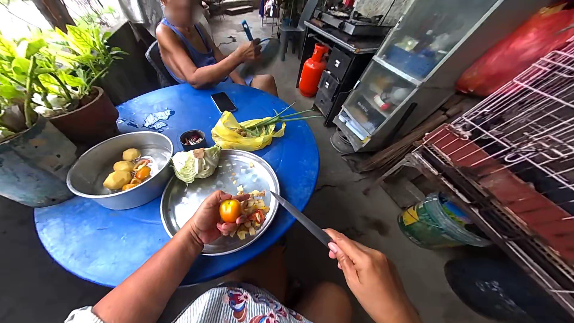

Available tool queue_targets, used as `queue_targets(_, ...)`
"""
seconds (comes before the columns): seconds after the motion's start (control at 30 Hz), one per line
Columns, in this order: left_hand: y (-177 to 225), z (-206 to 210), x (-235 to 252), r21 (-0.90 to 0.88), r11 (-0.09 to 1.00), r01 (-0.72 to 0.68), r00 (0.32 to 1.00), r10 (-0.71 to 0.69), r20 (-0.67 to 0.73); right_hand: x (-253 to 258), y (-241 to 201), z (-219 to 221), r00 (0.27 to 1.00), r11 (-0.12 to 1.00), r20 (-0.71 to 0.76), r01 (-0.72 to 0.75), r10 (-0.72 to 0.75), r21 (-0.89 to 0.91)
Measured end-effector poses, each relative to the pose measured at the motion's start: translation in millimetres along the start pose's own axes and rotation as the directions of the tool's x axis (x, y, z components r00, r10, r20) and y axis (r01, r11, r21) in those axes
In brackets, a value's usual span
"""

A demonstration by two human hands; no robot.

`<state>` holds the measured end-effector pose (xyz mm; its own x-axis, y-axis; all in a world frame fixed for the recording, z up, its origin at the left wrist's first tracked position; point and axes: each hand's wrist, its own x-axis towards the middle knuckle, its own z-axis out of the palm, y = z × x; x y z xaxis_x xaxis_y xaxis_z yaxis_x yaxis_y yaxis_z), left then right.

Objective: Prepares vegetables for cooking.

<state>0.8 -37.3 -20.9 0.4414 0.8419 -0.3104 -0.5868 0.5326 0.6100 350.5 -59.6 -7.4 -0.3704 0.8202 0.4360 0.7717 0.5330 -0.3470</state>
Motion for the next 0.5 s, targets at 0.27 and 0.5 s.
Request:
queue_targets(0.27,2,2,-6,-0.056,0.998,-0.029,1.000,0.029,-0.003,11,-1,-2,0.999,0.999,-0.030,0.029,-0.030,-0.018)
queue_targets(0.5,-2,-1,-4,-0.173,0.984,-0.047,0.999,0.048,0.005,26,-17,-10,0.991,0.994,-0.104,0.075,-0.083,-0.074)
